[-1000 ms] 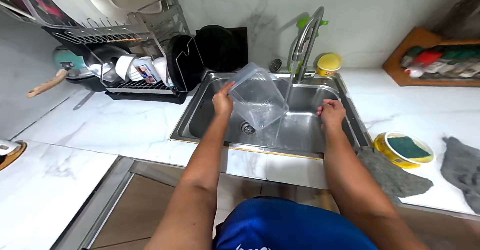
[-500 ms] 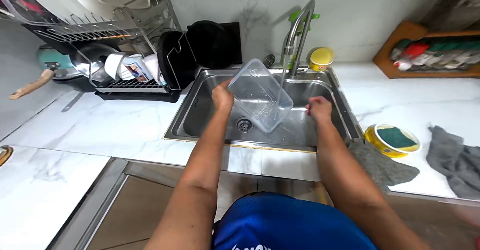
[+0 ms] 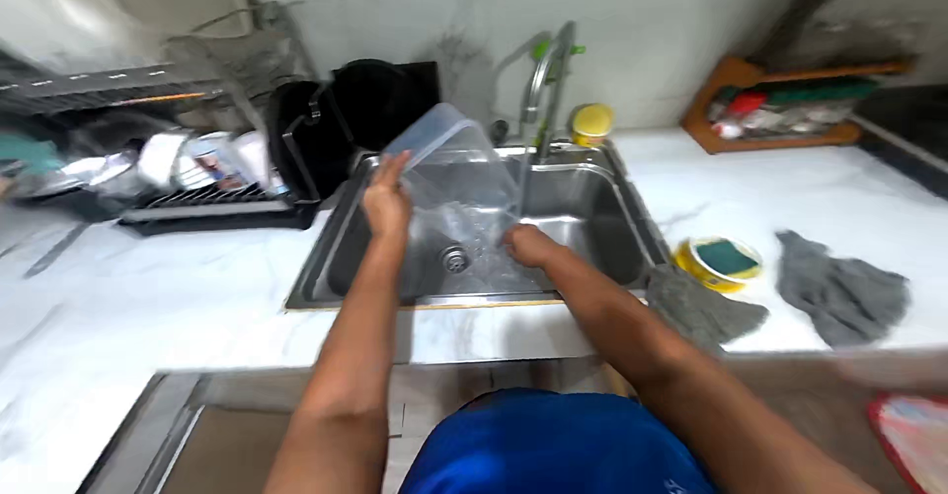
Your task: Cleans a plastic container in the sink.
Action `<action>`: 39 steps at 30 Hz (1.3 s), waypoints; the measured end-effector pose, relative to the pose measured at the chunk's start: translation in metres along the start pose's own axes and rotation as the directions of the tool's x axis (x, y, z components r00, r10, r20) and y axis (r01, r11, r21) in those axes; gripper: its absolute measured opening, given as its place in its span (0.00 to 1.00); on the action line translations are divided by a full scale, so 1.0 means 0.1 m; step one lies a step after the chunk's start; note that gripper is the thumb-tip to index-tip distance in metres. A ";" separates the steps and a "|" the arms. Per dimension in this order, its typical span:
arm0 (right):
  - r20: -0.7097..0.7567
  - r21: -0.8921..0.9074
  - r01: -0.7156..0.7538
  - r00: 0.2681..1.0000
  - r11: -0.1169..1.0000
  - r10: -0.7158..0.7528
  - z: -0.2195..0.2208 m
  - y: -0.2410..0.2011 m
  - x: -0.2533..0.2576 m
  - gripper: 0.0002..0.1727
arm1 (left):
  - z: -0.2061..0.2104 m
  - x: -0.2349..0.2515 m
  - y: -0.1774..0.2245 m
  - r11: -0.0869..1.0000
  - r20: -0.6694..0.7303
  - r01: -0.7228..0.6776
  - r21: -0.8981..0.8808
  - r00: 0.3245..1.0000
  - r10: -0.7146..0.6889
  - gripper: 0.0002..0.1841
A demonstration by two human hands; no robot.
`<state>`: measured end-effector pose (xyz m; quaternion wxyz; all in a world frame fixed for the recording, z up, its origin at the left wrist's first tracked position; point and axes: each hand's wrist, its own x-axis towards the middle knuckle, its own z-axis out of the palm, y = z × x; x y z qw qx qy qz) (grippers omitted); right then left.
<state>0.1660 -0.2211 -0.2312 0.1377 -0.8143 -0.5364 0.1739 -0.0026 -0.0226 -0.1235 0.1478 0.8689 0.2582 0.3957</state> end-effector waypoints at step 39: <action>-0.362 0.168 -0.641 0.666 0.749 0.652 -1.50 1.49 -2.60 0.09 | 2.02 -0.61 0.75 0.553 0.803 0.729 -0.404 0.572 -0.168 0.14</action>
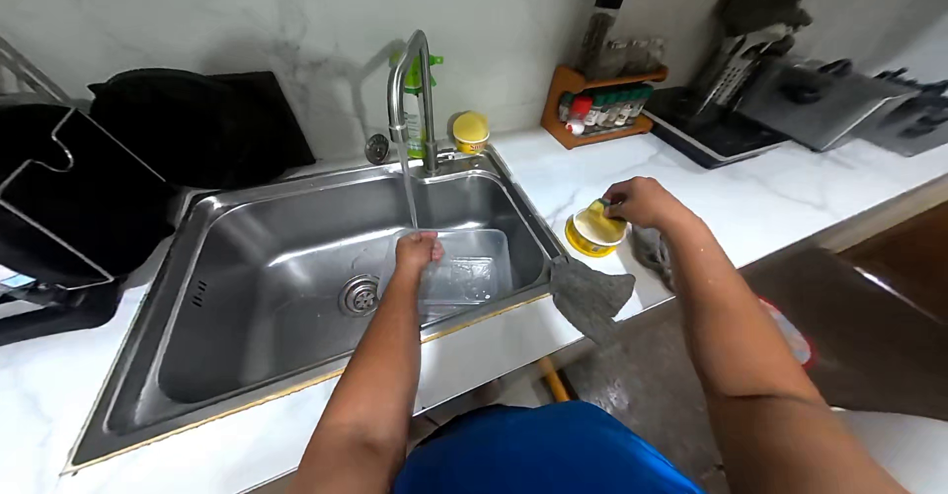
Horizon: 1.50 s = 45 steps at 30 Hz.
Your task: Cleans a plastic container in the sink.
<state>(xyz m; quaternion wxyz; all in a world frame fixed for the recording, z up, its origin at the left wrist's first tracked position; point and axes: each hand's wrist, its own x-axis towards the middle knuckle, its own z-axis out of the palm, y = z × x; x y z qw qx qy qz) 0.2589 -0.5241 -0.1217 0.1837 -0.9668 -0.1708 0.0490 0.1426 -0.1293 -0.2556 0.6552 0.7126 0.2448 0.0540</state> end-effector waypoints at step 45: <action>-0.127 0.169 0.120 0.987 0.978 -0.099 0.15 -1.29 0.31 0.12 | -0.97 0.09 -0.08 0.776 -0.154 0.124 0.619 0.987 -0.036 0.13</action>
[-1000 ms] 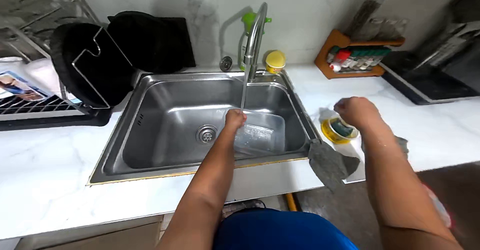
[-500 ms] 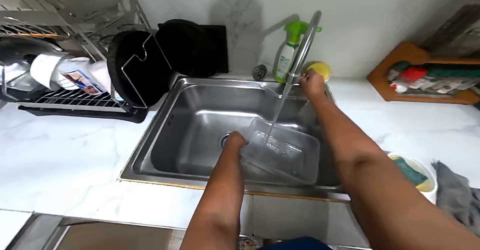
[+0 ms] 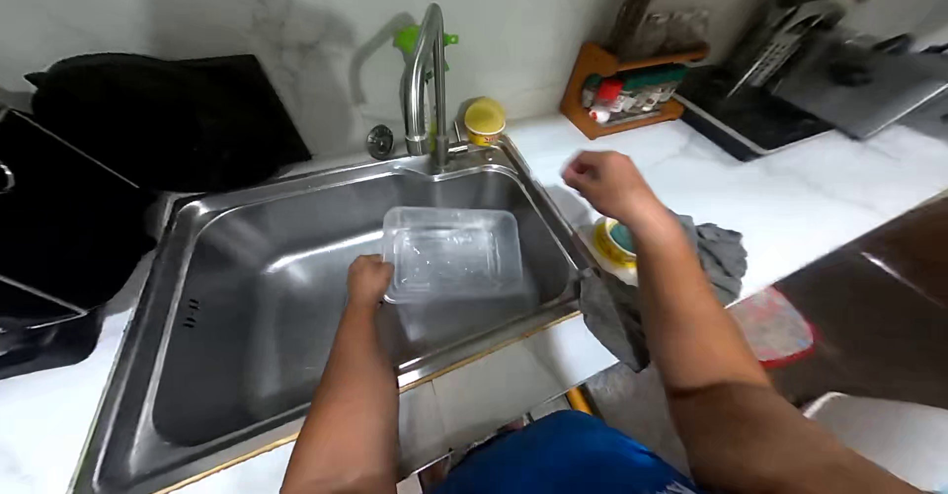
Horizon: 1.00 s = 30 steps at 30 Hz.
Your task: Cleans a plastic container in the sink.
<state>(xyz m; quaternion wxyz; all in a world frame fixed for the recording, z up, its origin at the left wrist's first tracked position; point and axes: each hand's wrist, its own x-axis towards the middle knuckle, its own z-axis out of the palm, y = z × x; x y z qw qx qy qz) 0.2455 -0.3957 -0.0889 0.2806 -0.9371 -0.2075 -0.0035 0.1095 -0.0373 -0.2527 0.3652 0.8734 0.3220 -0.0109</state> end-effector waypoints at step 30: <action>0.045 0.151 0.387 0.917 0.910 -0.397 0.83 -0.90 -0.53 0.12 | -0.48 -0.93 -0.17 0.814 -0.882 -0.556 -0.167 0.454 0.129 0.07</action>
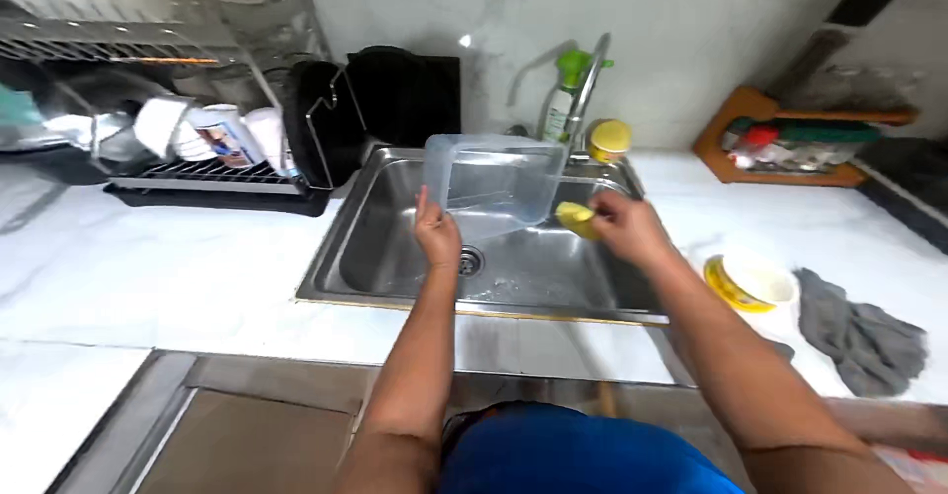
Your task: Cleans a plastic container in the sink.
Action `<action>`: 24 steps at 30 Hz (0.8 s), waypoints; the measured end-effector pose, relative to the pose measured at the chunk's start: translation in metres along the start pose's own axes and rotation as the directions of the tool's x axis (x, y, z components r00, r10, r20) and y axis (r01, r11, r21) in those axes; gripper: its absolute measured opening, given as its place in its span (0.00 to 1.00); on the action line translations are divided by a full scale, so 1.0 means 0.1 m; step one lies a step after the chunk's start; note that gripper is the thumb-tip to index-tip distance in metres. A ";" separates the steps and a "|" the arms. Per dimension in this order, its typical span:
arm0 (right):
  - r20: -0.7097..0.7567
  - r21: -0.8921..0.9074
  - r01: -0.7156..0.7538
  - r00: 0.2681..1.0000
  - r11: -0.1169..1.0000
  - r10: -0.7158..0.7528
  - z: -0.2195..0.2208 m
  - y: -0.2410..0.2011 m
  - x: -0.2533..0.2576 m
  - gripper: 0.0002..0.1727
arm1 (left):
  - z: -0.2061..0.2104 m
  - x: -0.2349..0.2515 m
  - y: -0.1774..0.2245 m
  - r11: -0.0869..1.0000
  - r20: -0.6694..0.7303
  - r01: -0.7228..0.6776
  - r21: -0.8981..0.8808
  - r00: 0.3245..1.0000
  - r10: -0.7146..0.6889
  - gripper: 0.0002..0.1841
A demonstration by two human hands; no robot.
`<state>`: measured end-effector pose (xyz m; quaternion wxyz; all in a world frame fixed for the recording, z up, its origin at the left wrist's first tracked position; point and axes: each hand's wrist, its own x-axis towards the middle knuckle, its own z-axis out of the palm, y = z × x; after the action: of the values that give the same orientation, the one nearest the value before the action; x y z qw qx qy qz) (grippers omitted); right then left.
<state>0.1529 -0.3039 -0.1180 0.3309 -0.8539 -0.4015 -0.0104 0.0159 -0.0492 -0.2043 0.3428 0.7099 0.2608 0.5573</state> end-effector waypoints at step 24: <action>0.468 -0.033 0.149 0.876 0.988 -0.117 1.90 -0.94 1.06 0.17 | 0.17 0.07 -0.25 0.656 0.165 0.520 -0.548 0.835 -0.524 0.13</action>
<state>0.1122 -0.0799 -0.1842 0.1944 -0.8128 -0.5260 0.1578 0.0346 -0.0313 -0.2222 0.6836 0.4661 0.2751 0.4896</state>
